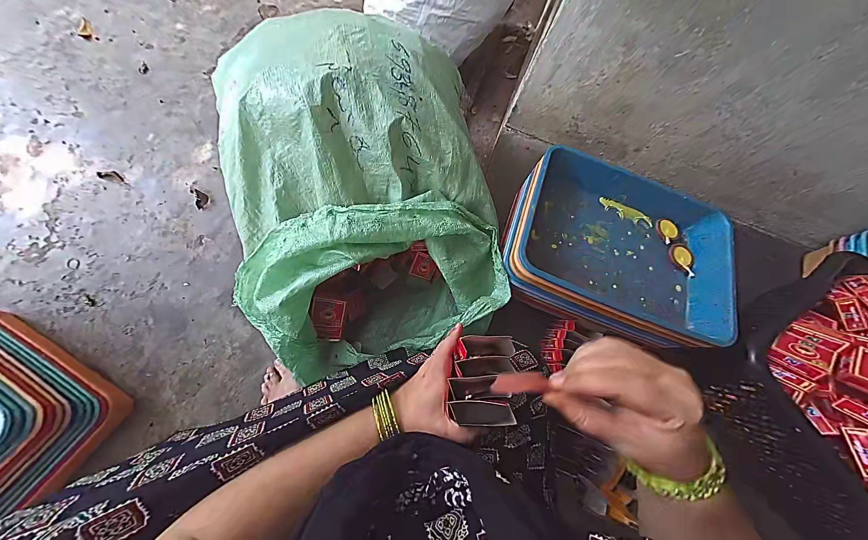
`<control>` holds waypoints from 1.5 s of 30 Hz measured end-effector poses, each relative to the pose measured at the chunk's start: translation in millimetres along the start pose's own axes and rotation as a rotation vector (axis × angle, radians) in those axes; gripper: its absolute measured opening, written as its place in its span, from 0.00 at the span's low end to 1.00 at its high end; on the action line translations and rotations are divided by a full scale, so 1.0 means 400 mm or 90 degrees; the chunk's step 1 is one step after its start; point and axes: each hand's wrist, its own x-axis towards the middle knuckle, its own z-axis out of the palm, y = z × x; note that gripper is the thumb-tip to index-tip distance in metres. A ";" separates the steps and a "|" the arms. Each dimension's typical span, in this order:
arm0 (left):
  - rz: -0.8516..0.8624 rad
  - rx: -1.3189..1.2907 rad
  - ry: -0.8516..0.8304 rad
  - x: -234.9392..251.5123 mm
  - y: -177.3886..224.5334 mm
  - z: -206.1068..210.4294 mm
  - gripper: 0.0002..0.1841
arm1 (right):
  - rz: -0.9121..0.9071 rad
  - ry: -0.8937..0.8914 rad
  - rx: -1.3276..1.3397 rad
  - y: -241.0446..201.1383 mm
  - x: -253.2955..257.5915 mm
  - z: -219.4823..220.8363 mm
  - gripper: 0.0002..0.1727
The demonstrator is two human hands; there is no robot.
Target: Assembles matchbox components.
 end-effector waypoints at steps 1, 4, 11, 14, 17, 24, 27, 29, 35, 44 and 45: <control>0.001 0.004 0.000 0.000 0.005 -0.002 0.77 | -0.009 -0.034 0.009 -0.029 -0.012 0.023 0.06; 0.003 0.021 0.004 -0.004 0.010 -0.002 0.78 | -0.019 -0.066 -0.007 -0.078 -0.042 0.067 0.05; -0.033 0.034 -0.016 -0.008 0.030 -0.008 0.81 | -0.086 -0.146 -0.107 -0.150 -0.068 0.055 0.04; -0.023 0.054 -0.018 -0.008 0.036 -0.007 0.80 | -0.101 -0.194 -0.202 -0.146 -0.079 0.073 0.04; -0.001 0.075 -0.008 -0.011 0.042 -0.003 0.77 | -0.068 -0.215 -0.286 -0.131 -0.088 0.090 0.07; 0.036 0.089 -0.027 -0.010 0.051 -0.003 0.76 | 0.207 -0.176 -0.263 -0.095 -0.088 0.092 0.30; 0.073 0.109 -0.028 -0.010 0.052 0.000 0.74 | 0.250 -0.194 -0.167 -0.078 -0.090 0.098 0.30; 0.082 0.113 -0.040 -0.011 0.058 0.001 0.74 | 0.262 -0.205 -0.127 -0.082 -0.088 0.101 0.31; 0.124 0.128 -0.044 -0.020 0.076 0.006 0.72 | 0.308 -0.257 -0.174 -0.101 -0.095 0.124 0.27; 0.095 0.088 -0.081 -0.054 0.178 0.074 0.78 | 0.302 -0.216 -0.047 -0.120 -0.180 0.058 0.22; 0.058 0.054 -0.100 -0.061 0.198 0.084 0.80 | 0.294 -0.206 -0.019 -0.125 -0.202 0.043 0.20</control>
